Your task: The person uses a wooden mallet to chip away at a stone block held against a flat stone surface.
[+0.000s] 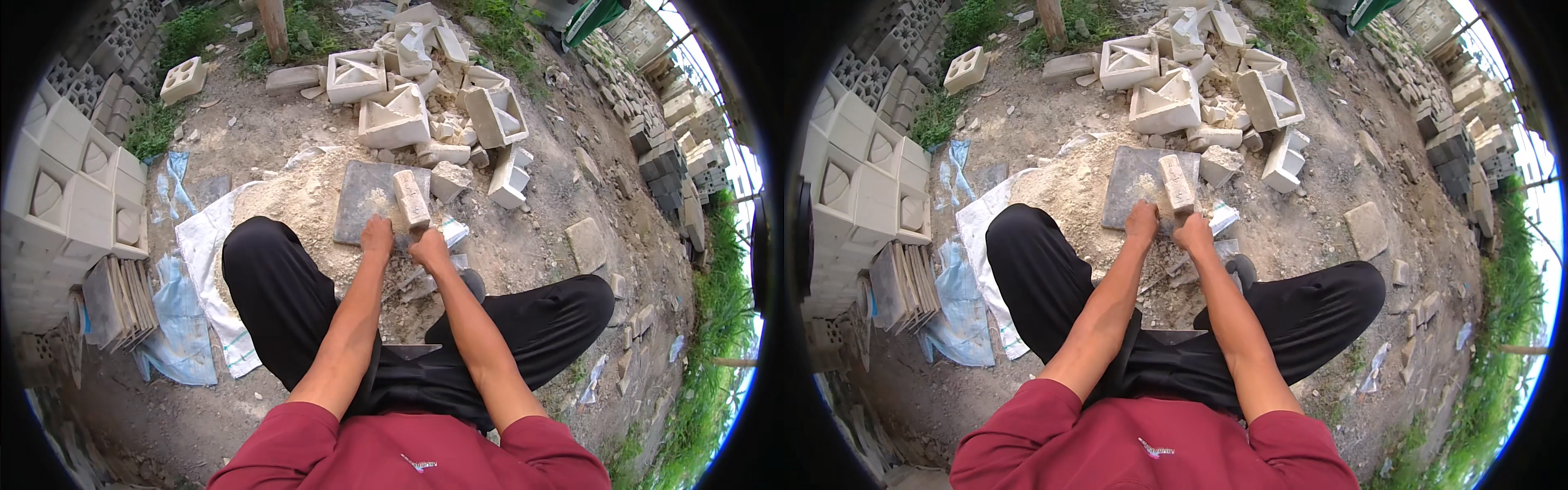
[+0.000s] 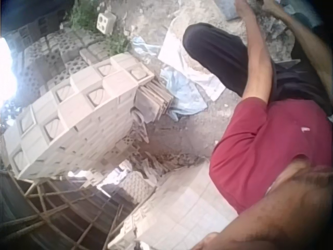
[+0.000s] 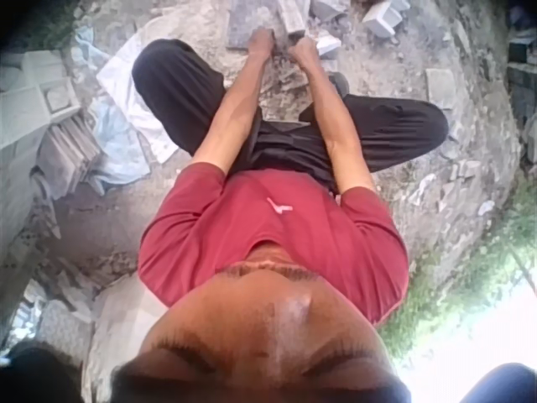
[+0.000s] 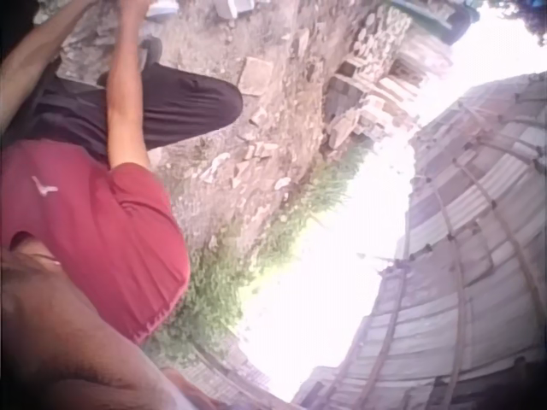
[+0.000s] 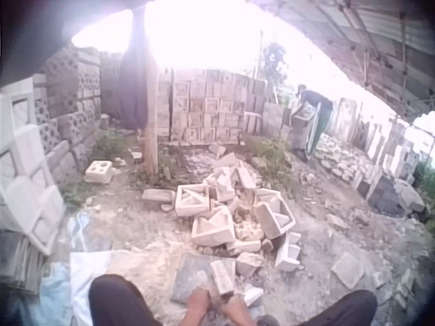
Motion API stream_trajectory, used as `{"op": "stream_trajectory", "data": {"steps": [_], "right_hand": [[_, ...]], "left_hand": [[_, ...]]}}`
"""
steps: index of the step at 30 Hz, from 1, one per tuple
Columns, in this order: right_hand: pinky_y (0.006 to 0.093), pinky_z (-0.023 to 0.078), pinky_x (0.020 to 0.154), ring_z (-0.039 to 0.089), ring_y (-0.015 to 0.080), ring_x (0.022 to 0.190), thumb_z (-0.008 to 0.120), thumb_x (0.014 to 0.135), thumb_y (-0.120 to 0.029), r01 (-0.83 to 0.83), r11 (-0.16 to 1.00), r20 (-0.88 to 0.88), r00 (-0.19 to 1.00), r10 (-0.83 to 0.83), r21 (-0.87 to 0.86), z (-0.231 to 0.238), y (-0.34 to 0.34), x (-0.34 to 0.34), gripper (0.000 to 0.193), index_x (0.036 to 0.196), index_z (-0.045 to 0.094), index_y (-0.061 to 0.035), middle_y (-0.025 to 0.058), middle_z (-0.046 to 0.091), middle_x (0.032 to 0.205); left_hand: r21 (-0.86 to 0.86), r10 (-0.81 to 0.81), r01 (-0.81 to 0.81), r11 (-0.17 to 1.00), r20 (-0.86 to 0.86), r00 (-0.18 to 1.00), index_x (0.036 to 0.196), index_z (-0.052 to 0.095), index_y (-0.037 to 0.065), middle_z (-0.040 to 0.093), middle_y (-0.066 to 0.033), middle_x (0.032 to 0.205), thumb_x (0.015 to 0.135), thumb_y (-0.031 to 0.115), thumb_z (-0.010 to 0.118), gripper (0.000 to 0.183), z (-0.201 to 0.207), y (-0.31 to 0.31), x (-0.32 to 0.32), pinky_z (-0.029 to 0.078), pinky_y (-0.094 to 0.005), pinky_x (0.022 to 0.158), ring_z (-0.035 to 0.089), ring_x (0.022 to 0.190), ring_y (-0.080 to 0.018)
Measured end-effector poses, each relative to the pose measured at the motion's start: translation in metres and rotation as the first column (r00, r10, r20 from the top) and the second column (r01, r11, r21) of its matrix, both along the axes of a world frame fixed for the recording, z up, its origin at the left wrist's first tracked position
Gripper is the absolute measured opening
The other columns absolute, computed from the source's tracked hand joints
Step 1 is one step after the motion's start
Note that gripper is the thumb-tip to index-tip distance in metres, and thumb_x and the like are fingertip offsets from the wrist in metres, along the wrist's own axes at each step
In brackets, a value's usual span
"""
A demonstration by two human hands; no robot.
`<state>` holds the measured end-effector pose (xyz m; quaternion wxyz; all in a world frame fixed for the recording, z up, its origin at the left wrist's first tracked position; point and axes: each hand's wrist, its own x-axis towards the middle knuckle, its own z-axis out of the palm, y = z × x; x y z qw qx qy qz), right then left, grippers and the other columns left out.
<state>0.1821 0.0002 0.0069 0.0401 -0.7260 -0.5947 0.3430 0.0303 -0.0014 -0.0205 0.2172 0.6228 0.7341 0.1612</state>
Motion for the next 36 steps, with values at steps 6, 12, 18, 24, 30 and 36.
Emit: {"op": "stream_trajectory", "data": {"steps": [6, 12, 18, 24, 30, 36], "right_hand": [[0.0432, 0.055, 0.075, 0.069, 0.0421, 0.086, 0.072, 0.069, -0.037, 0.122, 0.977, -0.137, 0.986, -0.098, 0.177, 0.052, 0.013, -0.013, 0.052, 0.09, 0.067, 0.0112, 0.0309, 0.069, 0.088], [0.0476, 0.053, 0.087, 0.066, 0.0439, 0.099, 0.07, 0.075, -0.031, 0.036, 0.986, 0.015, 0.999, -0.039, 0.165, 0.022, -0.011, -0.007, 0.056, 0.113, 0.058, 0.0088, 0.0309, 0.068, 0.099], [0.0444, 0.055, 0.078, 0.07, 0.0413, 0.088, 0.073, 0.069, -0.036, 0.12, 0.988, -0.066, 0.991, -0.114, 0.097, 0.021, 0.004, 0.009, 0.052, 0.087, 0.066, 0.0119, 0.0296, 0.069, 0.087], [0.0388, 0.056, 0.067, 0.072, 0.0303, 0.072, 0.071, 0.068, -0.035, 0.279, 0.945, -0.214, 0.947, -0.24, 0.172, 0.027, 0.016, 0.016, 0.047, 0.077, 0.068, 0.0104, 0.024, 0.069, 0.075], [0.0455, 0.054, 0.082, 0.067, 0.0443, 0.093, 0.07, 0.072, -0.03, 0.217, 0.929, -0.331, 0.937, -0.112, 0.299, 0.042, 0.002, -0.016, 0.057, 0.109, 0.058, 0.0116, 0.0313, 0.068, 0.092], [0.0444, 0.054, 0.083, 0.067, 0.044, 0.097, 0.072, 0.069, -0.029, 0.085, 0.976, -0.013, 0.996, -0.084, 0.202, 0.003, -0.021, -0.009, 0.055, 0.106, 0.063, 0.0108, 0.0326, 0.067, 0.1]], "left_hand": [[0.037, 0.001, 0.001, 0.999, -0.051, 0.999, 0.091, 0.069, 0.008, 0.06, -0.0178, 0.102, 0.086, 0.013, 0.058, 0.014, -0.006, -0.006, -0.01, 0.053, -0.0487, 0.082, 0.062, 0.099, -0.0372], [0.028, 0.004, -0.003, 1.0, -0.012, 1.0, 0.091, 0.069, 0.007, 0.061, -0.018, 0.101, 0.087, 0.014, 0.059, 0.013, -0.003, -0.005, -0.009, 0.053, -0.0488, 0.082, 0.061, 0.1, -0.0369], [0.037, 0.038, -0.045, 0.998, 0.187, 0.982, 0.099, 0.072, 0.008, 0.065, -0.0182, 0.102, 0.085, 0.015, 0.065, 0.017, 0.007, 0.005, -0.002, 0.052, -0.0447, 0.082, 0.064, 0.099, -0.0349], [0.029, 0.174, -0.205, 0.978, 0.422, 0.89, 0.111, 0.07, 0.007, 0.068, -0.0181, 0.103, 0.084, 0.013, 0.058, 0.03, 0.001, 0.017, 0.002, 0.051, -0.0439, 0.089, 0.064, 0.099, -0.0366], [-0.029, 0.148, -0.147, 0.989, 0.047, 0.988, 0.121, 0.066, 0.008, 0.06, -0.0146, 0.125, 0.082, 0.009, 0.055, 0.04, -0.011, 0.008, -0.014, 0.046, -0.0455, 0.098, 0.055, 0.119, -0.0326], [-0.088, -0.046, 0.049, 0.995, 0.032, 0.998, 0.134, 0.053, 0.008, 0.041, -0.0199, 0.148, 0.084, 0.016, 0.06, 0.051, -0.007, 0.004, -0.005, 0.035, -0.0485, 0.112, 0.036, 0.14, -0.0355]]}}
